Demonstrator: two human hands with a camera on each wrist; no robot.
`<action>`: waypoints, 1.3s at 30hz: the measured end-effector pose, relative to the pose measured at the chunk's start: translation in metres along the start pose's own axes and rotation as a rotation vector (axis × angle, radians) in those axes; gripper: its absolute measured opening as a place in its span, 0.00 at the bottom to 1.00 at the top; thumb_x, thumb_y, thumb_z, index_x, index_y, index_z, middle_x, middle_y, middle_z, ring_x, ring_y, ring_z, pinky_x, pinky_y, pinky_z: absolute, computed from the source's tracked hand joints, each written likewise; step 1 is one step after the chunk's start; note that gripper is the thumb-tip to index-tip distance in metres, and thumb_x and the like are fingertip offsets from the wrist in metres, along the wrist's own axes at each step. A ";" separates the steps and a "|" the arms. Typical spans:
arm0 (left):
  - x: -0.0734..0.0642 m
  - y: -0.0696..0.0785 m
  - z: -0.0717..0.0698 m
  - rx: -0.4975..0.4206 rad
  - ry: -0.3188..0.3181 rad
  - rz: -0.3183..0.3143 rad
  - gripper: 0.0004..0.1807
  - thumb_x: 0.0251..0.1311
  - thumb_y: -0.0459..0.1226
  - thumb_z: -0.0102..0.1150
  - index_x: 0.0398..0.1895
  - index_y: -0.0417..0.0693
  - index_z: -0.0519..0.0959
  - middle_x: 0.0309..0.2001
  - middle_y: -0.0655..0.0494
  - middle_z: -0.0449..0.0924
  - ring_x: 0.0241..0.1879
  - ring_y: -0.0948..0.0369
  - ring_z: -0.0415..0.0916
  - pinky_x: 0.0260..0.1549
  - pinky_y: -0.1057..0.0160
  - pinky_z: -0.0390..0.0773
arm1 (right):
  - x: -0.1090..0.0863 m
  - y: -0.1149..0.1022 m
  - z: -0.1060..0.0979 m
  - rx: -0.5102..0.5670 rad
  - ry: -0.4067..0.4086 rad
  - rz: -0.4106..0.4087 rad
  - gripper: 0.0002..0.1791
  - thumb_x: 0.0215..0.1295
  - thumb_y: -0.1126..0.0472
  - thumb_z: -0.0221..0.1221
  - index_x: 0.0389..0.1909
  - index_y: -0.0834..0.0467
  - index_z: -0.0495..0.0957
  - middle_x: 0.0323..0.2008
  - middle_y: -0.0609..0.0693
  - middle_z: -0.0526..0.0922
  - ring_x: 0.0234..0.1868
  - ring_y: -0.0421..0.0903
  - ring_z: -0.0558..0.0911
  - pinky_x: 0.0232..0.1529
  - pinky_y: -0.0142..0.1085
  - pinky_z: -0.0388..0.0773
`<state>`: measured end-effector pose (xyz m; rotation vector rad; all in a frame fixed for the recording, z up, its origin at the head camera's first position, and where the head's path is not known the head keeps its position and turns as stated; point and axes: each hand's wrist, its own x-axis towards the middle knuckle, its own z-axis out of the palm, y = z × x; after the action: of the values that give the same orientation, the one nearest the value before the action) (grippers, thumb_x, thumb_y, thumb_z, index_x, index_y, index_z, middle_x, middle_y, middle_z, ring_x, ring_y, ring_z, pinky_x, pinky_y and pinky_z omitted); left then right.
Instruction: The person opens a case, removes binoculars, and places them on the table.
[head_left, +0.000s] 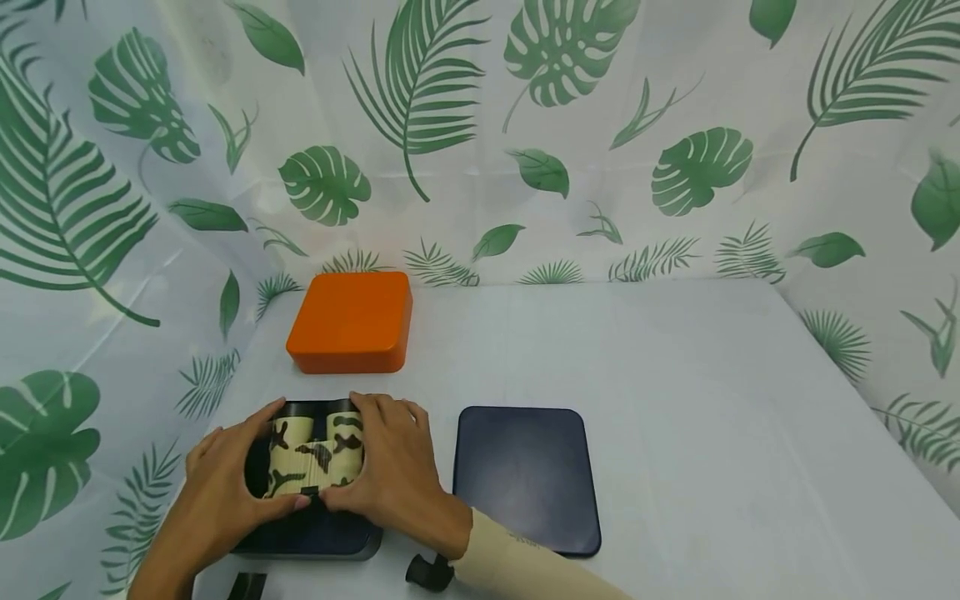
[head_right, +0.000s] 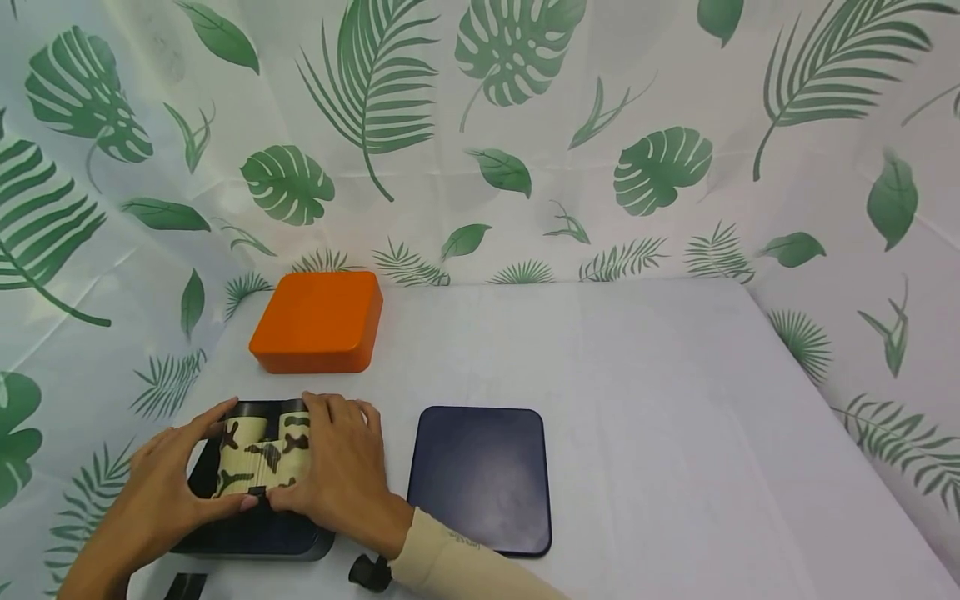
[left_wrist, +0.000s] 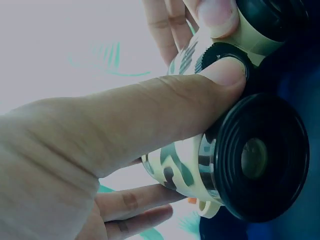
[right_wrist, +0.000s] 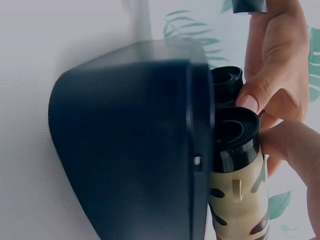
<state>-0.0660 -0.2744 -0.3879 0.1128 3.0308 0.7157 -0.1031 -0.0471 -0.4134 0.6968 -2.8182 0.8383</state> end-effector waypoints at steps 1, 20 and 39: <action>0.000 0.003 -0.001 -0.001 0.003 0.007 0.72 0.38 0.56 0.89 0.86 0.54 0.54 0.71 0.32 0.73 0.65 0.33 0.71 0.66 0.25 0.51 | -0.001 0.000 -0.003 0.015 0.004 0.000 0.63 0.42 0.30 0.80 0.78 0.51 0.66 0.69 0.47 0.77 0.69 0.46 0.76 0.74 0.48 0.67; 0.006 0.047 0.011 -0.131 -0.016 0.021 0.71 0.41 0.52 0.89 0.87 0.59 0.52 0.70 0.42 0.72 0.49 0.53 0.79 0.41 0.53 0.81 | -0.023 0.025 -0.035 0.248 0.014 0.068 0.62 0.45 0.43 0.84 0.80 0.51 0.62 0.71 0.50 0.73 0.62 0.50 0.81 0.59 0.49 0.82; 0.016 0.091 0.036 -0.208 -0.061 0.023 0.69 0.43 0.47 0.89 0.86 0.66 0.52 0.75 0.48 0.68 0.49 0.56 0.79 0.42 0.57 0.82 | -0.048 0.056 -0.067 0.286 0.058 0.147 0.64 0.41 0.49 0.87 0.81 0.49 0.63 0.72 0.51 0.73 0.65 0.54 0.81 0.60 0.52 0.84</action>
<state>-0.0748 -0.1762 -0.3799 0.1611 2.8810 1.0036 -0.0877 0.0494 -0.3962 0.4910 -2.7514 1.2830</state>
